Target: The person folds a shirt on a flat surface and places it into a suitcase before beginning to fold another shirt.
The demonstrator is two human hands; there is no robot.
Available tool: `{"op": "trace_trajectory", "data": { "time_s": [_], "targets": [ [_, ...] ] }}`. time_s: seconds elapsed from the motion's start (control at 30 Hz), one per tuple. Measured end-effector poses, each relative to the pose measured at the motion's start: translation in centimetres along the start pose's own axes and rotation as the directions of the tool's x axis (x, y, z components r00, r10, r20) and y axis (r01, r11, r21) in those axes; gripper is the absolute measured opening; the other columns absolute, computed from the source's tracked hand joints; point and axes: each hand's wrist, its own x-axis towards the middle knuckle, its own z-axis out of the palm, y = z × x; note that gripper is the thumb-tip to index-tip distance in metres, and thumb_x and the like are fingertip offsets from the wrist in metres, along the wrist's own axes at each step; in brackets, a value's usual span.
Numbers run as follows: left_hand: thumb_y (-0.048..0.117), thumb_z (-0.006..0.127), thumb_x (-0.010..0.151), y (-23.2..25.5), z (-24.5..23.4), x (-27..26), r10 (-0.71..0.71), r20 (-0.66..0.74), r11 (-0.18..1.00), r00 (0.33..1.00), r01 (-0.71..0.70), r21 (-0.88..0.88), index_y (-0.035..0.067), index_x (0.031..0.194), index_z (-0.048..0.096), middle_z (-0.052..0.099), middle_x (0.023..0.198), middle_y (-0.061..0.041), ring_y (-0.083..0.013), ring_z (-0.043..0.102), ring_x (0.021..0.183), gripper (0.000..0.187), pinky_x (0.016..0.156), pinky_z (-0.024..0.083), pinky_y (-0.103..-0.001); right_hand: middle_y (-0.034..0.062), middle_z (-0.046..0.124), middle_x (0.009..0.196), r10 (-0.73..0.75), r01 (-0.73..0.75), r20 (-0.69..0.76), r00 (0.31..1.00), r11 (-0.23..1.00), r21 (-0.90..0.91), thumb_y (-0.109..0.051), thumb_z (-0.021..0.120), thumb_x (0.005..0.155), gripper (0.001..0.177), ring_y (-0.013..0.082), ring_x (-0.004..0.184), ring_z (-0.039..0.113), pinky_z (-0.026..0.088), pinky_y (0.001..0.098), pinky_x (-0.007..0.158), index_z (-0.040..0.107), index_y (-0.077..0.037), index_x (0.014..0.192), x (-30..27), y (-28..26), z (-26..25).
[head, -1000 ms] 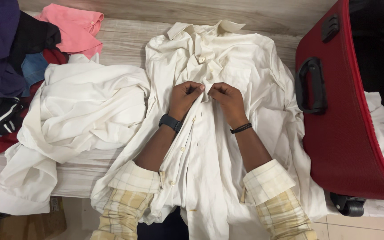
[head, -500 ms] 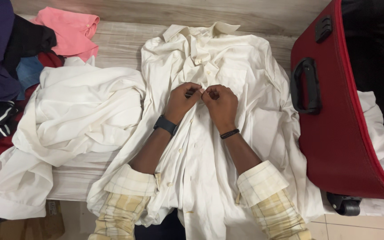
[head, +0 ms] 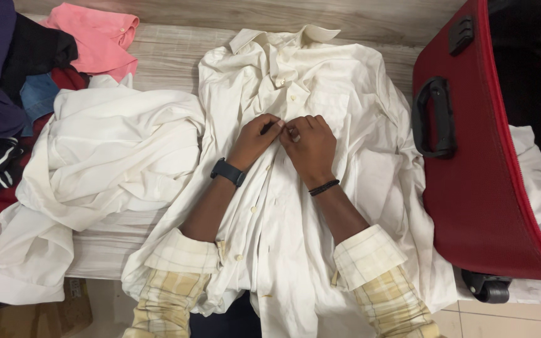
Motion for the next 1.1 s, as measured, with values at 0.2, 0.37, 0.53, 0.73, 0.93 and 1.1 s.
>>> {"op": "trace_trajectory", "data": {
  "time_s": [0.2,0.37,0.53,0.73,0.93,1.1],
  "targets": [
    [0.02,0.063,0.101,1.9,0.5,-0.8,0.238,-0.114,0.904,0.965,-0.177,0.39,0.004,0.102,0.069,0.069,0.097,-0.012,-0.0293,0.067,0.081,0.017,0.073,0.051,-0.037,0.0003,0.069,0.078,0.043,-0.044,0.025,0.999,0.999,0.03,-0.016,0.081,0.082,0.009,0.0207,0.078,0.063,0.05,0.0353,0.066,0.073,-0.01,0.083,-0.2,0.1,0.3],
    [0.012,0.063,0.091,3.9,1.6,-2.0,0.486,-0.005,0.492,0.874,-0.268,0.828,0.005,0.1,0.063,0.061,0.1,-0.01,-0.0297,0.064,0.094,0.011,0.078,0.053,-0.042,0.0038,0.071,0.08,0.102,-0.103,0.029,0.994,0.993,0.055,-0.018,0.081,0.086,0.012,0.0208,0.079,0.065,0.052,0.0353,0.069,0.074,-0.008,0.086,-0.3,0.6,0.8],
    [0.01,0.064,0.091,4.2,1.8,-2.0,0.414,-0.018,0.468,0.91,-0.196,0.862,0.006,0.1,0.061,0.059,0.102,-0.009,-0.0275,0.062,0.098,0.011,0.08,0.054,-0.041,0.0051,0.072,0.081,0.15,-0.144,-0.021,0.988,0.974,0.174,-0.014,0.079,0.086,0.01,0.0185,0.077,0.067,0.054,0.0331,0.069,0.074,-0.007,0.089,-0.8,0.7,1.4],
    [0.013,0.062,0.1,1.3,1.4,-0.6,0.397,-0.124,0.758,0.909,-0.249,0.602,0.003,0.103,0.063,0.064,0.103,-0.011,-0.0306,0.065,0.094,0.01,0.077,0.053,-0.039,0.0034,0.069,0.089,0.343,-0.36,0.154,0.927,0.692,0.626,-0.009,0.072,0.091,0.008,0.0104,0.079,0.064,0.052,0.0263,0.074,0.071,-0.004,0.097,-0.9,2.9,3.0],
    [0.019,0.062,0.106,-0.8,0.1,0.3,0.188,-0.041,0.982,0.981,-0.188,0.021,0.002,0.106,0.064,0.063,0.086,-0.006,-0.0129,0.054,0.075,0.017,0.07,0.047,-0.029,-0.0004,0.064,0.085,0.357,-0.599,0.566,0.743,-0.021,0.8,-0.011,0.067,0.097,0.007,0.009,0.079,0.06,0.051,0.0244,0.078,0.068,-0.004,0.098,-0.2,4.7,2.9],
    [0.018,0.068,0.099,-0.2,0.6,0.3,0.201,-0.06,0.976,0.978,-0.195,0.093,0.003,0.103,0.064,0.066,0.085,-0.006,-0.0167,0.06,0.074,0.016,0.071,0.051,-0.031,0.0009,0.065,0.086,0.392,-0.62,0.537,0.747,0.12,0.775,-0.012,0.068,0.098,0.013,0.0093,0.075,0.057,0.048,0.0258,0.072,0.07,-0.001,0.104,-0.3,5.2,3.0]
  ]
}}
